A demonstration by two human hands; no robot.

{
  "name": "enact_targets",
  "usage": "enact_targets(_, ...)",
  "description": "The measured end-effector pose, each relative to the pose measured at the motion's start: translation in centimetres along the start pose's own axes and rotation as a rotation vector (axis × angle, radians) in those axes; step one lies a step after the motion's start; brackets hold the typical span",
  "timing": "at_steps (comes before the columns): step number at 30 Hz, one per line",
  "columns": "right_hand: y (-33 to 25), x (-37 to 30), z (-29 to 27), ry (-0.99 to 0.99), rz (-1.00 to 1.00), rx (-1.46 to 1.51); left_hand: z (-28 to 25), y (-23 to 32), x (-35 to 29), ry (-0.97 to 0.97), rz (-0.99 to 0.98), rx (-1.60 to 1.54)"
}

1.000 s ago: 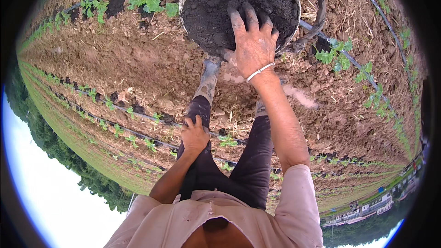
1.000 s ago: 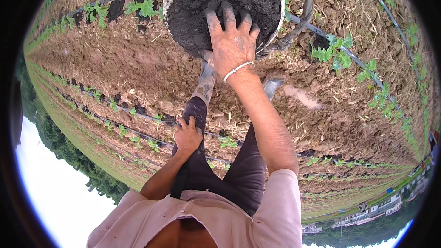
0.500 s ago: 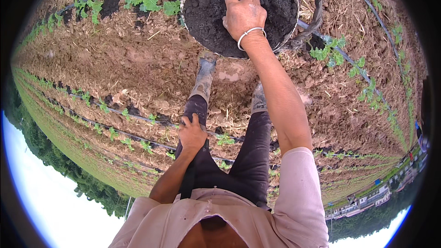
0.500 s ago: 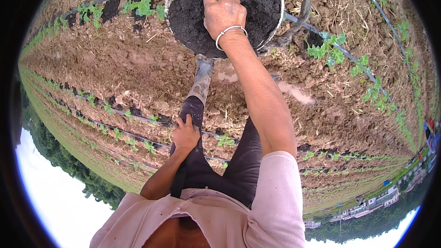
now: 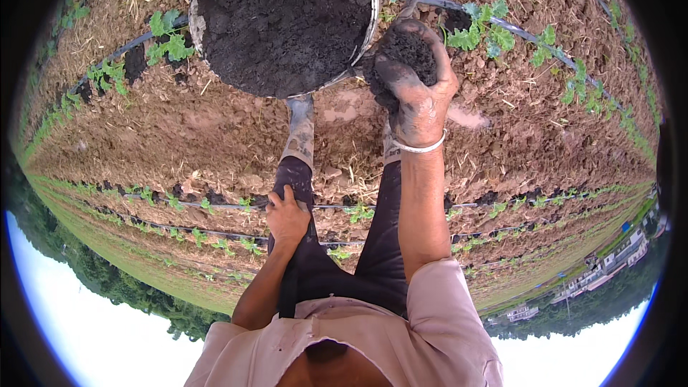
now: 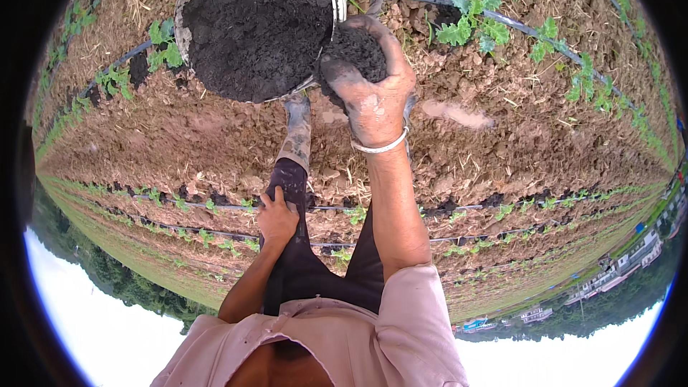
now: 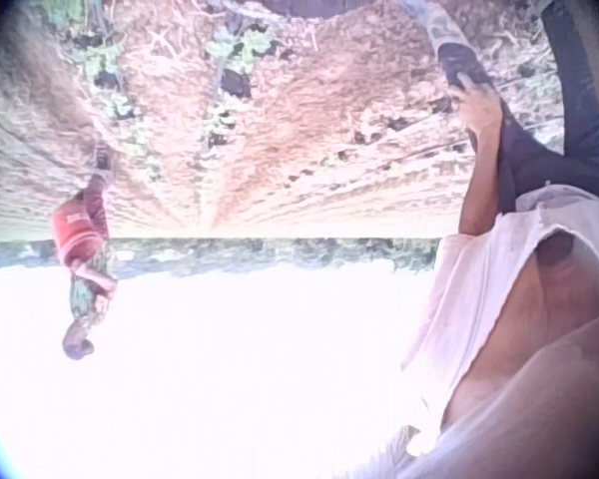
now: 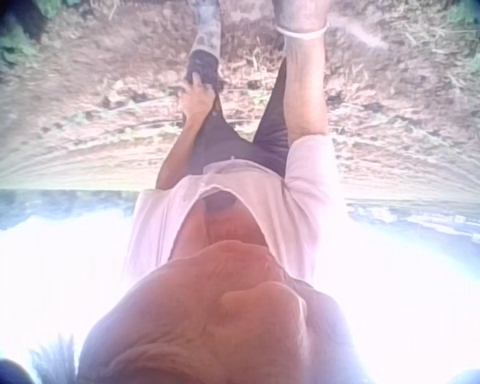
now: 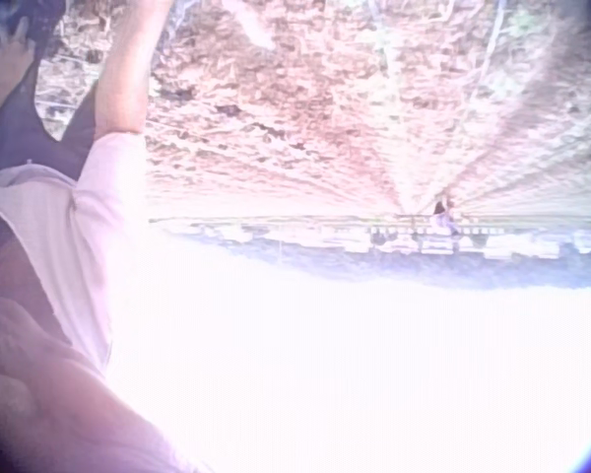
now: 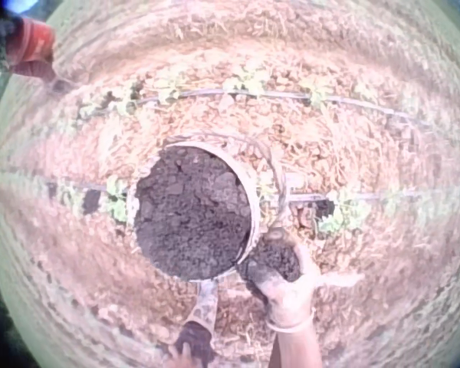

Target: The person walks along rows of small plants in a field, carrying a bucket of dark soil or compost. They repeatedly scoop material from the bucket with their right hand and place it around the base of each plant. The person moves steadily down the row, applying the material to multiple plants.

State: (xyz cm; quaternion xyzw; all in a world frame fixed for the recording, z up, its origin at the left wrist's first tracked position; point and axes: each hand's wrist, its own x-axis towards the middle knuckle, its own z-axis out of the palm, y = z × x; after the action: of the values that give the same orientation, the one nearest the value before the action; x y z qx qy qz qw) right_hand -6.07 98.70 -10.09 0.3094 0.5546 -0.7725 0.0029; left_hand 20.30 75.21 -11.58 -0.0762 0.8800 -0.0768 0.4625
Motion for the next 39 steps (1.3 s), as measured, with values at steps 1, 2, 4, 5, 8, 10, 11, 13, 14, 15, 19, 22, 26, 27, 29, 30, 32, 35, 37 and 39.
enact_targets(1, 0.2, 0.0, -2.3, 0.089, 0.137, 0.111, 0.0, 0.0, 0.0, 0.003, 0.004, 0.01)
enact_targets(2, 1.6, 0.6, -4.5, 0.204, 0.137, 0.161, 0.1, 0.0, 0.0, 0.005, 0.006, 0.02)
enact_targets(4, 5.8, 2.5, -9.1, 0.401, 0.154, 0.218, 0.1, 0.2, 0.1, 0.022, 0.022, 0.044)
enact_targets(5, 8.3, 3.9, -10.7, 0.474, 0.171, 0.232, 0.1, 0.2, 0.2, 0.032, 0.024, 0.056)
enact_targets(8, 12.7, 8.1, -10.5, 0.443, 0.184, -0.005, -0.6, 0.6, 0.2, -0.007, 0.0, 0.076)
enact_targets(10, 15.1, 10.7, -9.3, 0.327, 0.192, -0.214, -0.3, 0.6, 0.1, 0.009, 0.005, 0.071)
enact_targets(11, 17.0, 12.0, -8.4, 0.236, 0.115, -0.358, -0.3, 0.5, 0.1, 0.022, -0.001, 0.071)
enact_targets(13, 22.6, 15.5, -11.2, 0.225, 0.049, -0.455, -0.7, 1.7, 0.4, -0.001, 0.019, 0.063)
enact_targets(14, 24.5, 16.4, -13.0, 0.209, 0.047, -0.431, -0.9, 2.2, 0.4, -0.014, 0.022, 0.059)
enact_targets(15, 25.6, 16.9, -14.6, 0.206, 0.047, -0.406, -0.8, 2.4, 0.5, -0.017, 0.043, 0.037)
enact_targets(19, 17.2, 11.0, -8.9, 0.234, 0.164, -0.444, -0.9, 0.3, -0.1, -0.019, -0.061, -0.031)
enact_targets(22, 10.5, 6.6, -7.4, 0.386, 0.112, -0.126, -1.3, 0.1, -0.2, 0.016, -0.065, -0.058)
enact_targets(26, 3.0, 3.1, -3.5, 0.287, -0.282, -0.319, -1.4, -0.4, 0.1, -0.001, -0.053, -0.069)
enact_targets(27, 1.4, 2.6, -1.3, 0.233, -0.356, -0.395, -1.4, -0.5, 0.0, 0.002, -0.054, -0.08)
enact_targets(29, -0.4, 3.3, 2.0, -0.023, -0.601, -0.823, -1.8, -0.5, 0.3, 0.02, -0.059, -0.1)
enact_targets(30, -0.9, 4.5, 3.6, -0.092, -0.718, -0.925, -1.9, -0.3, 0.5, 0.056, -0.053, -0.1)
enact_targets(32, -1.1, 6.5, 6.2, -0.207, -0.831, -1.109, -1.6, -0.5, 0.6, 0.008, -0.04, -0.155)
enact_targets(35, -0.2, 8.4, 9.0, -0.302, -0.816, -1.372, -2.1, -0.9, 0.5, -0.012, -0.068, -0.182)
enact_targets(37, 0.3, 7.8, 9.7, -0.276, -0.809, -1.462, -1.3, -1.6, 0.2, 0.041, -0.065, -0.19)
enact_targets(39, 0.9, 6.2, 9.6, -0.268, -0.814, -1.536, -1.3, -2.6, 0.4, -0.018, -0.077, -0.22)
